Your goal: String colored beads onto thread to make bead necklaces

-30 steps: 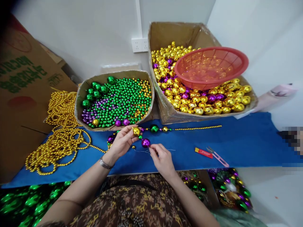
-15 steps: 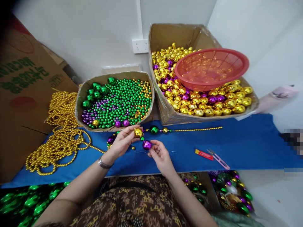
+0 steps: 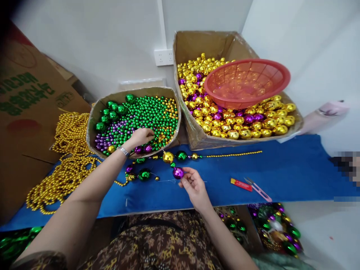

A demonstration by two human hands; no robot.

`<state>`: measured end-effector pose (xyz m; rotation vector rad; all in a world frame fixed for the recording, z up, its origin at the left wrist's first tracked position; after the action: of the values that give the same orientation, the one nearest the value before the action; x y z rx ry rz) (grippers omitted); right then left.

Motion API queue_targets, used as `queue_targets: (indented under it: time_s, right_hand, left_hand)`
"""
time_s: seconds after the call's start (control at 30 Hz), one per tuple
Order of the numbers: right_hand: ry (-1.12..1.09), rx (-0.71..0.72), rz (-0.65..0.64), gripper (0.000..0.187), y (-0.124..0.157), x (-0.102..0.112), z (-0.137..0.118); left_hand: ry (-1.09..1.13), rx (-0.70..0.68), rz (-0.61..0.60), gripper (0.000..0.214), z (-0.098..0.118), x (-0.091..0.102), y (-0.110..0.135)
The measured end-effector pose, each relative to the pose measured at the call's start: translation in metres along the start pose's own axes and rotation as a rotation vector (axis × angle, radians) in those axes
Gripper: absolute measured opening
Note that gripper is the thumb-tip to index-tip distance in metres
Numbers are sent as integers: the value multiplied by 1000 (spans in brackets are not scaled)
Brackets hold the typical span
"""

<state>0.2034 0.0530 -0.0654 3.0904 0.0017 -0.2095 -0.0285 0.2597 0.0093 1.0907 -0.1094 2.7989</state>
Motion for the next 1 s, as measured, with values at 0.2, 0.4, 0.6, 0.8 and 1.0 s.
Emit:
queue_targets:
  time_s: [0.2, 0.4, 0.6, 0.8, 1.0]
  right_hand:
    - [32, -8, 0, 35, -1, 3, 1]
    - [53, 3, -7, 36, 1, -1, -2]
    - [61, 6, -32, 34, 2, -6, -6]
    - [42, 6, -46, 35, 3, -9, -6]
    - [65, -1, -53, 35, 4, -9, -5]
  left_hand:
    - [-46, 59, 4, 25, -3, -10, -4]
    - [445, 53, -11, 22, 18, -5, 34]
    - [1201, 258, -76, 21, 24, -36, 91]
    - [1401, 370, -90, 18, 21, -58, 112]
    - [1446, 413, -52, 18, 19, -62, 116]
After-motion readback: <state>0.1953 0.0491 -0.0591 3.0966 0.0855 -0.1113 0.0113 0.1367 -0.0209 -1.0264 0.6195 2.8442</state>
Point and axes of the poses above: each hand's wrist, its own y-axis away from the middle knuckle, its own x-axis out of the back of the hand, z = x × y, the point moved 10 cm from there along -y, towards the middle knuckle, and after that the axes turned 3 degrees about y, right-handed, at the moved point
